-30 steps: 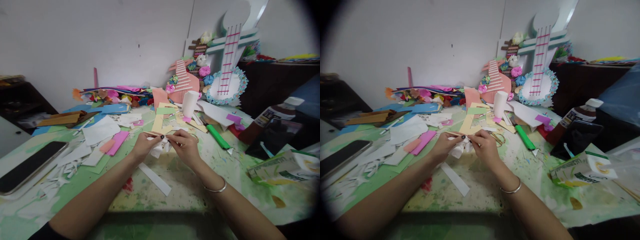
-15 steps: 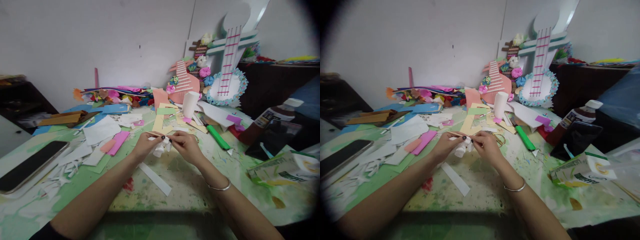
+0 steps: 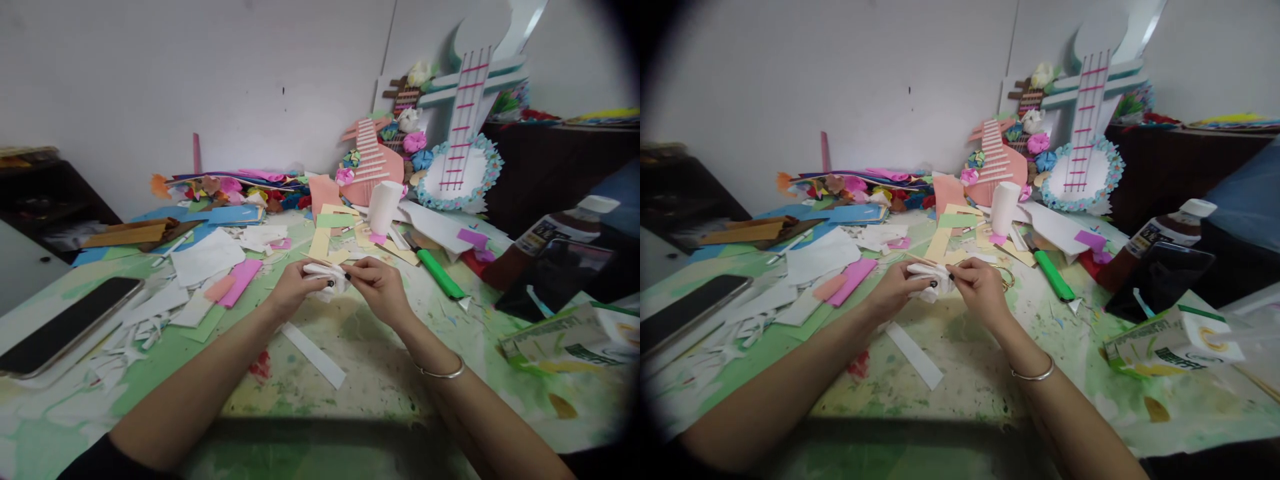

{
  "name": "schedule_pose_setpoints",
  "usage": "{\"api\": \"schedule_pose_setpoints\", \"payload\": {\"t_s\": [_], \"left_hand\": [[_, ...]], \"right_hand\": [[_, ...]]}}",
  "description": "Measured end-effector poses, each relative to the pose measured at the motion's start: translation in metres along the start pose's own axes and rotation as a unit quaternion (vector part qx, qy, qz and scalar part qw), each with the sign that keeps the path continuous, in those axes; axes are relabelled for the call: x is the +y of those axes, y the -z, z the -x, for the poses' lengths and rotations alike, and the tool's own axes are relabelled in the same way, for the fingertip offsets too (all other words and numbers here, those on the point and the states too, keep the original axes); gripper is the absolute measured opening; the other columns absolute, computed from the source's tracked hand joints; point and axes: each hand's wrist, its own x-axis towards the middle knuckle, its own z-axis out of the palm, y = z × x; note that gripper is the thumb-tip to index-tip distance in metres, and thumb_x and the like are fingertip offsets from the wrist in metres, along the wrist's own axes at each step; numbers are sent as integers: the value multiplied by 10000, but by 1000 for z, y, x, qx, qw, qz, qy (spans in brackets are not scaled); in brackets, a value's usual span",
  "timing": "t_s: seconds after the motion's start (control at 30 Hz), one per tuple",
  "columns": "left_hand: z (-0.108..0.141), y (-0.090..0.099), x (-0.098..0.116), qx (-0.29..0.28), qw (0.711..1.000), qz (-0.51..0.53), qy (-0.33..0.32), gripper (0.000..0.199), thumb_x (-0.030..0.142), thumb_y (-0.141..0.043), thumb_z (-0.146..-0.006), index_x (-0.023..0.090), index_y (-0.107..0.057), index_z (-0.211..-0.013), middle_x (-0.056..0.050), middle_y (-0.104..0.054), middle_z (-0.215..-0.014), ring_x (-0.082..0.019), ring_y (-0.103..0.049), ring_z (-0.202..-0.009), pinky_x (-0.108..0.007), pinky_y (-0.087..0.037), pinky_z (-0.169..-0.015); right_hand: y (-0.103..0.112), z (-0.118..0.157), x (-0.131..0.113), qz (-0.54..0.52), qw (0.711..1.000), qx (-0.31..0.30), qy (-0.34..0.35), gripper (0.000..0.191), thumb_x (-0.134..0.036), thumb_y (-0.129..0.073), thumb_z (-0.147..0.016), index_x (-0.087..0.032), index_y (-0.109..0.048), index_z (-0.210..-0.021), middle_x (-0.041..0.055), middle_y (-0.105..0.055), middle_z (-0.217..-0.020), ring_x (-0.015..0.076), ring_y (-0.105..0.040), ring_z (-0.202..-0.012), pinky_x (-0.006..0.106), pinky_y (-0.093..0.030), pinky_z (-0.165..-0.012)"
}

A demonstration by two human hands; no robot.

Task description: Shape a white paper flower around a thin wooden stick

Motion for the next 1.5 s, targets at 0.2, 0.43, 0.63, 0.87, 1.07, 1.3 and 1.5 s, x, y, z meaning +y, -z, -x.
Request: {"api": "schedule_pose_setpoints", "payload": {"t_s": [0.2,0.43,0.63,0.87,1.07,1.3,1.5], "left_hand": [[-1,0,-2,5,1000,-8,-2,366,223,-771,-542,105,-654,-867,-61,-680,-805,-147,-605,-676,-241,-447,-609],[-1,0,-3,10,1000,-13,-3,352,219,-750,-559,109,-652,-879,-59,-675,-812,-151,-603,-681,-242,-444,-603],[-1,1,-3,4,1000,-14,-3,354,221,-748,-572,109,-647,-892,-53,-667,-808,-141,-592,-670,-233,-439,-591],[0,-1,-1,-3,1000,-7,-1,381,250,-769,-560,106,-649,-891,-57,-665,-809,-146,-595,-684,-241,-445,-610],[0,0,0,-5,1000,-17,-4,396,240,-775,-543,106,-656,-896,-63,-671,-817,-151,-599,-693,-246,-446,-621],[0,-1,0,2,1000,-6,5,409,234,-784,-520,112,-650,-887,-54,-668,-807,-151,-601,-680,-245,-445,-606],[0,-1,0,3,1000,-6,9,395,242,-779,-527,115,-653,-879,-50,-665,-799,-145,-594,-665,-239,-438,-591]], "right_hand": [[-2,1,1,2,1000,5,-4,242,-155,-566,-814,-261,-729,-957,23,-660,-775,121,-605,-708,239,-454,-644],[-3,1,0,7,1000,16,11,235,-158,-555,-821,-250,-733,-944,28,-652,-771,120,-603,-707,237,-455,-639],[-4,1,0,6,1000,23,15,219,-165,-560,-823,-215,-734,-945,42,-650,-776,125,-602,-701,240,-452,-632],[-4,1,0,10,999,26,17,234,-160,-550,-825,-246,-733,-941,32,-656,-778,123,-604,-703,243,-457,-636],[-3,1,-1,6,999,28,13,238,-160,-549,-820,-243,-734,-942,36,-657,-778,127,-605,-703,250,-462,-641],[-5,1,1,5,1000,30,7,244,-156,-553,-811,-249,-732,-949,35,-659,-791,127,-602,-705,252,-459,-644],[-5,1,1,9,1000,24,3,246,-152,-555,-809,-241,-731,-955,38,-657,-793,132,-600,-713,255,-457,-649]]}}
